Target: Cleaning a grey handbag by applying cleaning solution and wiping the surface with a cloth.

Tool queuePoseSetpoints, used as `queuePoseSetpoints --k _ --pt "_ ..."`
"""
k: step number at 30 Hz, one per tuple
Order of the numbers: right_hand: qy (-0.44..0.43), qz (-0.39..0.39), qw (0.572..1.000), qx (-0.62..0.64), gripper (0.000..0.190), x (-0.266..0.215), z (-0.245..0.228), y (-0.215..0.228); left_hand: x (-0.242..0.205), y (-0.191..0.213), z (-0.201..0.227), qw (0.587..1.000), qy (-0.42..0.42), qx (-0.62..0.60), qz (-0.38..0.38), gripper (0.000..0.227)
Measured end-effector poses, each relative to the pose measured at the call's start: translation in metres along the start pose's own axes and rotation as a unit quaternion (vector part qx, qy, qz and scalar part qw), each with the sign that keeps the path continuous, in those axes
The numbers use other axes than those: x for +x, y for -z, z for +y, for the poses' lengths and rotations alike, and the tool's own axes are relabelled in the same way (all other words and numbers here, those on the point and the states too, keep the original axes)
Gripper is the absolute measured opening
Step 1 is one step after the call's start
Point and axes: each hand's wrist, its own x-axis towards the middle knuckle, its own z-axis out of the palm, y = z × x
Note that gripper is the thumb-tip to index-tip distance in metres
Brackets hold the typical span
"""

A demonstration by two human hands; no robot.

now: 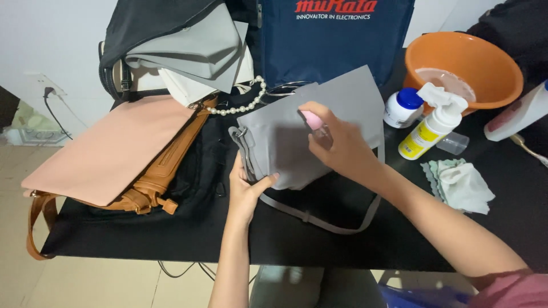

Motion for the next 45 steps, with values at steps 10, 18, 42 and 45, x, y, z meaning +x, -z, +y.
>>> queuePoseSetpoints --k 10,18,42,45 --pt "0.119 0.074 0.975 -0.17 0.044 0.013 0.007 -0.02 -0.001 0.001 0.004 1.0 -0.003 0.008 -0.01 0.081" --pt "0.111 0.112 0.957 -0.242 0.028 0.018 0.016 0.007 0.002 0.005 -0.003 1.0 -0.009 0.022 -0.01 0.08" --pt "-0.086 0.118 0.964 -0.224 0.05 -0.004 0.085 0.072 0.0 -0.001 0.0 1.0 0.011 0.019 -0.004 0.091" --pt "-0.088 0.135 0.96 -0.229 0.05 -0.003 0.079 0.076 -0.001 -0.002 0.006 1.0 0.011 0.02 -0.003 0.094"
